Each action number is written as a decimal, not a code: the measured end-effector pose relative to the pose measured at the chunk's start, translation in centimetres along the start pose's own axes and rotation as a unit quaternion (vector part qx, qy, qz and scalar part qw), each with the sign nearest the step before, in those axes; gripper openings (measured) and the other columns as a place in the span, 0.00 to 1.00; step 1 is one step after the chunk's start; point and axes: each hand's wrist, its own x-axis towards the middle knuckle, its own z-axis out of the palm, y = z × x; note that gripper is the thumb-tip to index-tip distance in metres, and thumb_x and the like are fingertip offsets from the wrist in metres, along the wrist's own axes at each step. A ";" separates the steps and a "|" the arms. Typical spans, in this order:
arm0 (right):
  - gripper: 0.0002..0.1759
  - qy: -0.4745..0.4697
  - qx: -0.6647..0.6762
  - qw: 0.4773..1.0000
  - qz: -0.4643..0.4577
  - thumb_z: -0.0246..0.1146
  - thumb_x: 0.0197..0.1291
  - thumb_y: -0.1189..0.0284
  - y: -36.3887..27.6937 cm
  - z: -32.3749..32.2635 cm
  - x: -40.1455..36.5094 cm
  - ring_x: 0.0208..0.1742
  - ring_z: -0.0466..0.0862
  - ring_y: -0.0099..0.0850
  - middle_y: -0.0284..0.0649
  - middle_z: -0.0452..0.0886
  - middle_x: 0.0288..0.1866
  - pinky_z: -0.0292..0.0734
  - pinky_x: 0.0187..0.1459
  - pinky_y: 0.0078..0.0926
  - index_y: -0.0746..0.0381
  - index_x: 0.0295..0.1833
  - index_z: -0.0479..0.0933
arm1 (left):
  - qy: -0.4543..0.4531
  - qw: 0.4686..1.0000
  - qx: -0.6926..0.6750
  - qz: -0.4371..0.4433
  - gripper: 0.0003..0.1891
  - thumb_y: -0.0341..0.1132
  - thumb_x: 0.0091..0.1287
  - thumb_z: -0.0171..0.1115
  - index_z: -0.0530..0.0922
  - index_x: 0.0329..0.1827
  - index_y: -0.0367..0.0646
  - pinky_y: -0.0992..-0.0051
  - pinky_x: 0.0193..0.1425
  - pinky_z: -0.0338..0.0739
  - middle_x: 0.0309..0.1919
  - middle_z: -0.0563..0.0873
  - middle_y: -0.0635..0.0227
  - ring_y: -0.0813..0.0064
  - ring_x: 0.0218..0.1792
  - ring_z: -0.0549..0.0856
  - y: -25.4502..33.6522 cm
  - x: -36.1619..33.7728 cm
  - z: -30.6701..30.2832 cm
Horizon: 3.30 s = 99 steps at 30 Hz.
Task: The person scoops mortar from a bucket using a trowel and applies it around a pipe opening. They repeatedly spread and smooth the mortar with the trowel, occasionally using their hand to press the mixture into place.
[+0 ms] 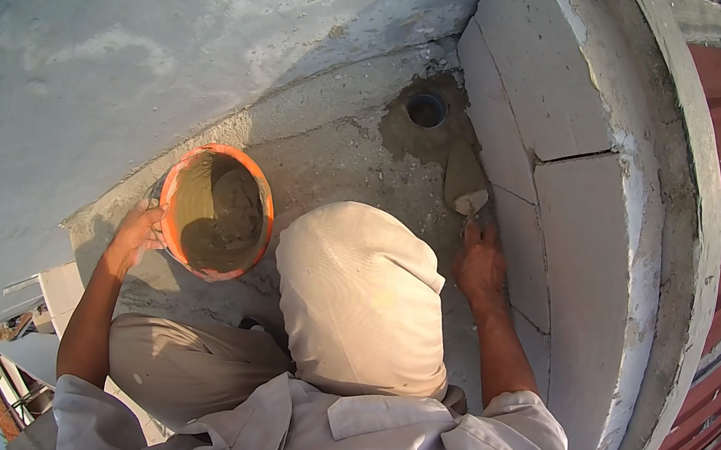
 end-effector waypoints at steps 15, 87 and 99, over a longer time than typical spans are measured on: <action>0.33 -0.051 0.361 0.931 -0.016 0.66 0.58 0.79 0.2 -0.9 -1.8 0.59 0.86 0.45 0.53 0.82 0.62 0.81 0.60 0.40 0.62 0.71 0.74 | -0.043 0.999 -0.016 -0.013 0.54 0.50 0.73 0.65 0.36 0.85 0.34 0.60 0.51 0.81 0.49 0.88 0.55 0.63 0.41 0.88 -0.3 1.4 -1.2; 0.13 -0.084 0.593 0.779 0.185 0.72 0.65 0.69 -2.0 1.7 10.0 0.21 0.76 0.25 0.35 0.77 0.27 0.72 0.22 0.28 0.63 0.44 0.75 | -0.058 0.998 0.010 0.035 0.24 0.51 0.76 0.63 0.69 0.55 0.39 0.69 0.33 0.85 0.37 0.88 0.59 0.70 0.30 0.89 3.6 -2.7 1.6; 0.14 -0.077 0.596 0.775 0.195 0.70 0.65 0.65 -1.0 -0.1 11.0 0.23 0.80 0.29 0.40 0.81 0.29 0.77 0.24 0.31 0.67 0.42 0.81 | -0.032 0.999 0.020 0.030 0.33 0.49 0.75 0.64 0.63 0.68 0.30 0.67 0.33 0.84 0.42 0.89 0.55 0.69 0.31 0.89 3.6 -2.0 1.5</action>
